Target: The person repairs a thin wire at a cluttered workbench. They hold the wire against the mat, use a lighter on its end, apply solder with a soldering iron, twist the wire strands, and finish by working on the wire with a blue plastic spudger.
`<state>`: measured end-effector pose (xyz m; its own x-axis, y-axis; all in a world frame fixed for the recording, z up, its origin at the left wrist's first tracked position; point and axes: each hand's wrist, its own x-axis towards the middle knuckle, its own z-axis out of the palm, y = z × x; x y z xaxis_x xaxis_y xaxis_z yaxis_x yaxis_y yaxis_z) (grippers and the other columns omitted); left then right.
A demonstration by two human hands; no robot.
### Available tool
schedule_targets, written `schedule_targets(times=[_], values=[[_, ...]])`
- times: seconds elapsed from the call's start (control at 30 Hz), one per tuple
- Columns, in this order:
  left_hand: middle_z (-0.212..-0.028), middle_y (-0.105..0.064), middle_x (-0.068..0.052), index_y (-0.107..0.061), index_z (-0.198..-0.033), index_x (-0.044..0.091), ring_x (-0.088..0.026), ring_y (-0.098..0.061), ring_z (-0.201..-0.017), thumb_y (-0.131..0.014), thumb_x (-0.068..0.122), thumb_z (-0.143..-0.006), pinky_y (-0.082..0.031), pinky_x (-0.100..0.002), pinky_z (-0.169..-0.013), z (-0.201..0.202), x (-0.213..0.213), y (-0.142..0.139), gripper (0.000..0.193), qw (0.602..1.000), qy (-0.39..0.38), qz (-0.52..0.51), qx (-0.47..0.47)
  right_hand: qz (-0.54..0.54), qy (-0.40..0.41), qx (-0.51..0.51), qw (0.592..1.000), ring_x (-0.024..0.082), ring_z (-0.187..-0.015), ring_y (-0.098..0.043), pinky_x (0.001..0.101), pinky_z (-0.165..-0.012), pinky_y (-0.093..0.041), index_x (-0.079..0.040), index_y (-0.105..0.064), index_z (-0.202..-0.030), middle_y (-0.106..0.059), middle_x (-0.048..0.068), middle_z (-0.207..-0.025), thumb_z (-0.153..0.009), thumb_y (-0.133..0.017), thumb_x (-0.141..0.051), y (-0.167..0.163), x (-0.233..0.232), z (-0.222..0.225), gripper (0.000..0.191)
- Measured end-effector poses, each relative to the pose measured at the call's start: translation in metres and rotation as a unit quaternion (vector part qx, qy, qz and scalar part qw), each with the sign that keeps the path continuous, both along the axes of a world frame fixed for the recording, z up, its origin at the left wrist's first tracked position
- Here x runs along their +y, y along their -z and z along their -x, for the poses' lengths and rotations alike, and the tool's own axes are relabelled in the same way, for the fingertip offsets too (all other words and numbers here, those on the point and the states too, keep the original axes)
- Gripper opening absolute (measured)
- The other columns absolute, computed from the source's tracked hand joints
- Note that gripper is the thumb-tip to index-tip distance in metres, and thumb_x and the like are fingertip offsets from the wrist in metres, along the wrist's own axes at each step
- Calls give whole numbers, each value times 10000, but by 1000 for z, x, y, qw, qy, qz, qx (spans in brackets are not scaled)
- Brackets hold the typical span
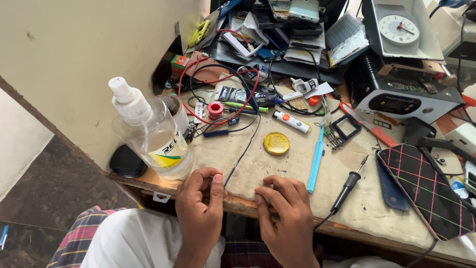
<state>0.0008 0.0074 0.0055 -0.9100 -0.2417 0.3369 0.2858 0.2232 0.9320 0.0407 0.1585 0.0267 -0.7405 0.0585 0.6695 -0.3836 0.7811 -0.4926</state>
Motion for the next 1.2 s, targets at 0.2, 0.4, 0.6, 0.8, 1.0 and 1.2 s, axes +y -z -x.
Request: schedule_targets(times=[0.2,0.4,0.6,0.8,1.0,1.2], values=[[-750,-679,-18,-691,-961,40,-99,-667,-630,-662,137,-953,-523,-266,-637,0,-1,0,101,1000,-1,9,-1,2,2,-14,1000,244,-1034,-639,351,-841,-551,-57,-748,-942,-707,64,-1093,-796,-768,-26,2,0,0,150],[-762,-680,-22,-695,-961,44,-106,-669,-647,-670,139,-955,-532,-269,-650,-1,-1,1,98,1000,-3,17,-1,0,4,-12,1000,241,-1038,-641,348,-836,-554,-60,-750,-944,-708,64,-1094,-796,-768,-30,3,0,0,153],[-747,-670,-18,-709,-949,60,-107,-662,-636,-686,140,-936,-528,-276,-635,0,-3,0,85,1000,-16,14,-1,-10,9,5,1000,249,-1015,-635,359,-838,-546,-64,-739,-939,-704,55,-1078,-787,-766,-25,2,-4,1,159],[-754,-660,-14,-714,-954,66,-117,-637,-671,-695,127,-933,-520,-284,-658,0,-4,1,68,998,-24,46,30,-9,17,4,1000,242,-1005,-639,357,-839,-548,-72,-745,-933,-709,48,-1073,-785,-768,-32,4,-7,1,155],[-744,-652,-16,-719,-937,71,-122,-636,-653,-696,143,-920,-530,-290,-639,0,-4,0,77,999,-23,30,2,-8,26,-1,1000,230,-987,-641,351,-829,-553,-76,-752,-927,-714,44,-1059,-787,-771,-35,5,-7,2,147],[-749,-652,-13,-722,-938,71,-128,-622,-675,-701,147,-923,-520,-296,-656,0,-4,-1,81,998,-33,55,26,-14,28,-2,1000,237,-1013,-641,357,-835,-551,-64,-750,-927,-713,50,-1057,-789,-763,-31,5,-7,2,142]])
